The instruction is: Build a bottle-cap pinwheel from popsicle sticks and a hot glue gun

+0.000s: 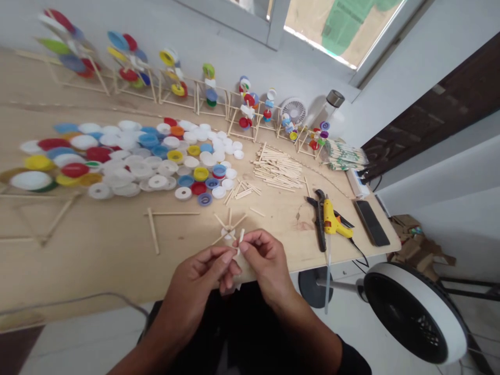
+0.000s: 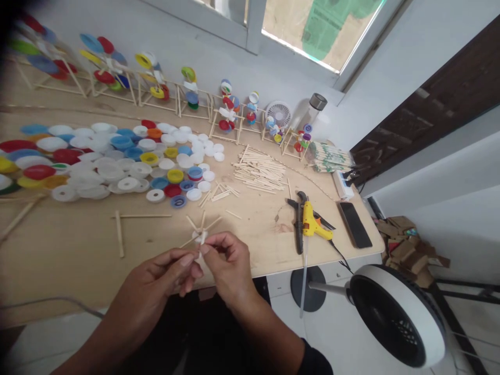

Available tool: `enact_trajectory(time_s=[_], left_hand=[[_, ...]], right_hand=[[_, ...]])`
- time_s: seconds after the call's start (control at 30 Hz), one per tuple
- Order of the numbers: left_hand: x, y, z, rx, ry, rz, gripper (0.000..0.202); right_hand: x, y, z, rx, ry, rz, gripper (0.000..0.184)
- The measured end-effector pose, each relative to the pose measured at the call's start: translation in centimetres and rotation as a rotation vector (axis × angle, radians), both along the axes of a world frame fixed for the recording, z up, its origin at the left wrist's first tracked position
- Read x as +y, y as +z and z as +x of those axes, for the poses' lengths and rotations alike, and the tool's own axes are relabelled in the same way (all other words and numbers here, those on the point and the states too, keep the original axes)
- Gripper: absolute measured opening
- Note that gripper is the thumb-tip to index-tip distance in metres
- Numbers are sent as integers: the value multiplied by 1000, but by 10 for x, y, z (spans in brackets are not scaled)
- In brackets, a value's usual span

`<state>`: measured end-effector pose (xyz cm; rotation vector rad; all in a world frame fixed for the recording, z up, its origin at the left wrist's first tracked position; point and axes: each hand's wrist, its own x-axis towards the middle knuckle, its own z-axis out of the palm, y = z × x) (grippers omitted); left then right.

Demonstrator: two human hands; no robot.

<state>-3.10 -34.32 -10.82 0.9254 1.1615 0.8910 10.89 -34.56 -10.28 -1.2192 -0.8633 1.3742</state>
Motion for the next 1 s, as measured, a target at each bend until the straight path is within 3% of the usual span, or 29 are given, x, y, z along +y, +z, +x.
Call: enact_trajectory(time_s=[0.1, 0.2, 0.33, 0.5, 1.0], left_hand=[[5, -14, -13, 407, 105, 386, 19], [15, -29, -22, 679, 83, 790, 18], [25, -43, -23, 932, 0, 1034, 22], [26, -47, -19, 1024, -29, 1088, 23], [27, -47, -20, 1016, -55, 1050, 25]], right_hand=[[11, -4, 19, -183, 2, 29, 20], [23, -11, 36, -409, 99, 56, 13], [35, -15, 45, -766, 243, 135, 4], [45, -13, 45, -1047, 377, 196, 11], [52, -11, 44, -1146, 472, 187, 12]])
